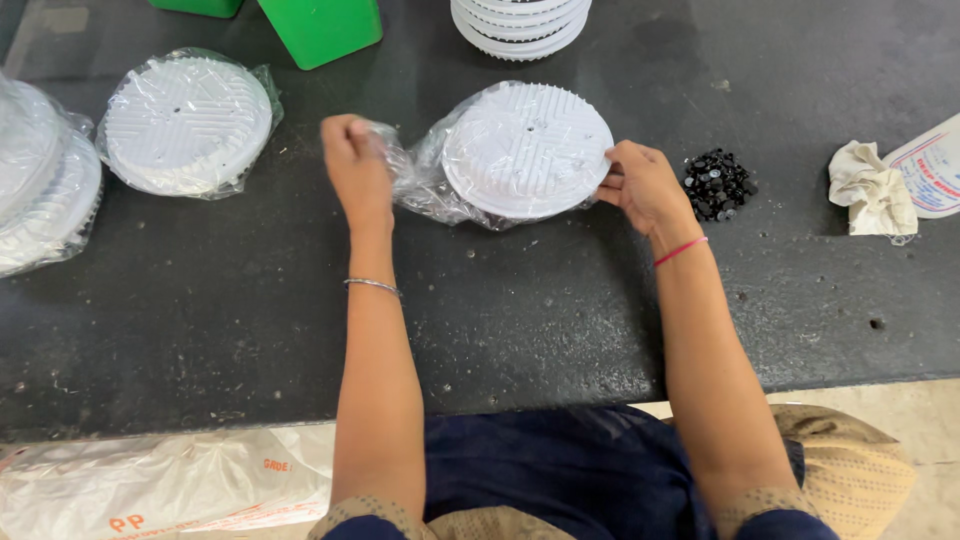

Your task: The person gathers small black plastic parts on a workbench, pours them into a green bin, then transfers some into a small plastic bag and seals it. They unwrap a white plastic lamp housing, separate its two halves, and wipe the interior of each half with a cloth.

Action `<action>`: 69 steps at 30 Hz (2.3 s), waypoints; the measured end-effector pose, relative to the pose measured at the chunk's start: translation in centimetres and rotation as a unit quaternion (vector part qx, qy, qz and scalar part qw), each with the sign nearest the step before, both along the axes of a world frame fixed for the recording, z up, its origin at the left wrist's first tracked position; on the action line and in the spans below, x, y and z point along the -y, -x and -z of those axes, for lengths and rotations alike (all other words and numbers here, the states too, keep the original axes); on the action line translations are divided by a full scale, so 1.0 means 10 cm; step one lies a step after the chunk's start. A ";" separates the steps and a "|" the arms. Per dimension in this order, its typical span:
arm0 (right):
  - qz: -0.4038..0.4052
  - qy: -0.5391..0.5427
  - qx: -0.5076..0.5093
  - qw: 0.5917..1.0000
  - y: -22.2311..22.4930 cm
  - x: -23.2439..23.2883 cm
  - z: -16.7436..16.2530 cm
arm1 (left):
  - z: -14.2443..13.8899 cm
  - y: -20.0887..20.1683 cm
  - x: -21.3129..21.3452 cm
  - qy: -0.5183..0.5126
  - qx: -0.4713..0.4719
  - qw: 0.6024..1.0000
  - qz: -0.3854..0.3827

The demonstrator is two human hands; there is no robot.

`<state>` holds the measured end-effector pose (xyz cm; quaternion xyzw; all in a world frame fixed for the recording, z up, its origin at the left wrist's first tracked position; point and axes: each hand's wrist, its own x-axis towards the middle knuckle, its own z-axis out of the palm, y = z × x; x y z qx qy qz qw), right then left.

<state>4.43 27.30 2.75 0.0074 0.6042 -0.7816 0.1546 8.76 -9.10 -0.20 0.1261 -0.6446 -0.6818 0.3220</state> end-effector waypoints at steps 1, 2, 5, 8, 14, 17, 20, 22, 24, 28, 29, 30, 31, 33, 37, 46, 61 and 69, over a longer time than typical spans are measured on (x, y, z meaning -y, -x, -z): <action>-0.003 0.001 -0.004 1.000 0.00 0.00 0.01 | 0.02 0.00 -0.04 0.090 0.006 0.996 0.001; -0.007 0.003 -0.007 1.000 0.00 0.00 0.02 | 0.02 -0.02 -0.06 0.180 0.012 0.984 0.003; -0.005 0.002 -0.012 1.000 0.03 0.00 0.06 | -0.03 -0.14 -0.05 0.135 0.074 0.977 0.150; 0.007 0.009 0.000 1.000 0.07 -0.01 0.11 | -0.14 -0.26 -0.04 0.114 0.075 0.955 0.263; 0.028 0.028 0.024 0.999 0.11 -0.06 0.13 | -0.26 -0.30 -0.28 -0.063 0.153 0.917 0.363; 0.061 -0.012 0.009 0.998 0.11 -0.12 0.09 | -0.34 -0.31 -0.02 -0.039 0.192 0.968 0.158; 0.092 -0.059 -0.015 0.994 0.10 -0.21 0.01 | -0.36 -0.48 0.40 0.233 0.193 0.942 -0.147; 0.100 -0.079 -0.023 0.992 0.08 -0.27 -0.04 | -0.32 -0.54 0.53 0.309 0.192 0.897 -0.249; 0.098 -0.089 -0.028 0.991 0.07 -0.32 -0.09 | -0.30 -0.56 0.52 0.324 0.142 0.881 -0.314; 0.078 -0.108 -0.049 0.990 0.02 -0.40 -0.13 | -0.33 -0.52 0.17 0.465 0.079 0.842 -0.264; 0.078 -0.112 -0.048 0.989 0.01 -0.42 -0.14 | -0.35 -0.51 0.03 0.448 0.068 0.866 -0.214; 0.079 -0.116 -0.048 0.989 0.01 -0.44 -0.14 | -0.37 -0.50 -0.10 0.504 0.094 0.841 -0.175; 0.077 -0.111 -0.048 0.990 0.01 -0.47 -0.14 | -0.40 -0.49 -0.24 0.556 0.119 0.811 -0.135; 0.071 -0.102 -0.045 0.991 0.02 -0.52 -0.13 | -0.43 -0.54 -0.50 0.610 0.140 0.771 -0.114; 0.039 -0.116 -0.045 0.991 0.02 -0.62 -0.10 | -0.48 -0.76 -0.77 0.633 0.175 0.748 -0.097; -0.111 -0.195 -0.015 0.974 -0.16 -0.84 -0.24 | -0.55 -1.74 -0.47 0.572 0.219 0.782 -0.113; -0.110 -0.352 -0.034 0.929 -0.19 -0.63 -0.32 | 1.19 -4.43 0.97 0.399 0.295 0.749 -0.440; -0.119 -0.317 -0.033 0.940 -0.17 -0.47 -0.26 | 2.06 -3.43 0.57 0.291 0.445 0.831 -0.160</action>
